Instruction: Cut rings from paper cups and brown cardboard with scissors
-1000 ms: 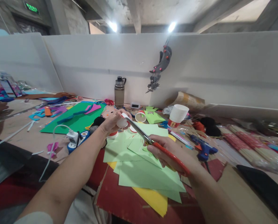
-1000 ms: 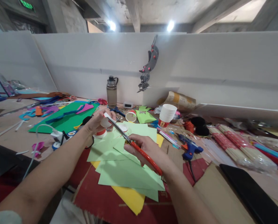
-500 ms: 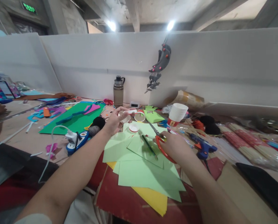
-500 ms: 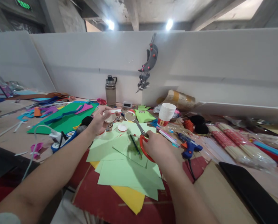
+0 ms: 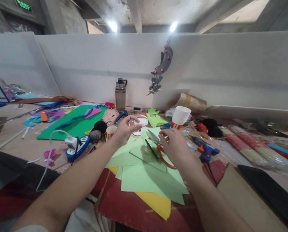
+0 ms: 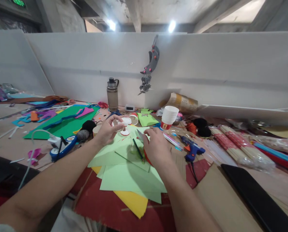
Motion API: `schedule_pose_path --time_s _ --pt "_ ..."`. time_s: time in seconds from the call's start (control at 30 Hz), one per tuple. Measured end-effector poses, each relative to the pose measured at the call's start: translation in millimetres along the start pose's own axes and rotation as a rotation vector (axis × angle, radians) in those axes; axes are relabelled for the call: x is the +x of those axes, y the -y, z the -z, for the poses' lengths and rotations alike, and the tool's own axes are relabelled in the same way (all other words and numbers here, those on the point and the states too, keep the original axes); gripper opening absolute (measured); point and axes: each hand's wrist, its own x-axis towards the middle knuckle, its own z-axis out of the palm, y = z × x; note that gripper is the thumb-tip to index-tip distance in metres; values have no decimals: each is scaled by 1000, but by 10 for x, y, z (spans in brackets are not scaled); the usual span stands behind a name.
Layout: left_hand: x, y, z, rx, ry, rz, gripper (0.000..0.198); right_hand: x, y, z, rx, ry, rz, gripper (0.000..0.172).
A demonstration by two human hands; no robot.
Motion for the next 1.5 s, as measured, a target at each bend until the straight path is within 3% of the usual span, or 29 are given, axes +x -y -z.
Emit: schedule_pose_path --time_s 0.1,0.2,0.33,0.53,0.73,1.0,1.07,1.17,1.23,1.33,1.43,1.5 --pt "-37 10 -65 88 10 -35 30 -28 131 21 517 -99 -29 24" --pt "-91 -24 -140 173 34 -67 25 -39 196 7 730 -51 -73 26" --pt "-149 -98 -215 311 90 -126 21 -37 199 -18 794 -13 -121 30" --pt "-184 -86 -265 327 78 -121 22 -59 218 -2 763 -91 -86 21" --pt "-202 87 -304 74 25 45 26 -96 267 -7 755 -207 -8 16" --pt "-169 -9 -280 -137 -15 114 30 -23 155 -43 1178 -63 -166 19" --pt "-148 -30 -247 -180 -10 132 32 -13 125 1 1123 75 -126 22" --pt "-125 -38 -207 -231 7 139 35 -28 119 75 850 240 43 39" --pt "-121 -34 -194 -269 21 169 35 -39 122 88 689 155 123 40" --pt "-133 -22 -195 -320 58 241 34 -35 105 42 634 -61 126 22" --pt "-153 -11 -210 -321 132 321 34 -15 79 -10 692 -45 172 44" --pt "-159 -11 -220 -304 196 359 34 -6 76 -12 694 1 238 39"
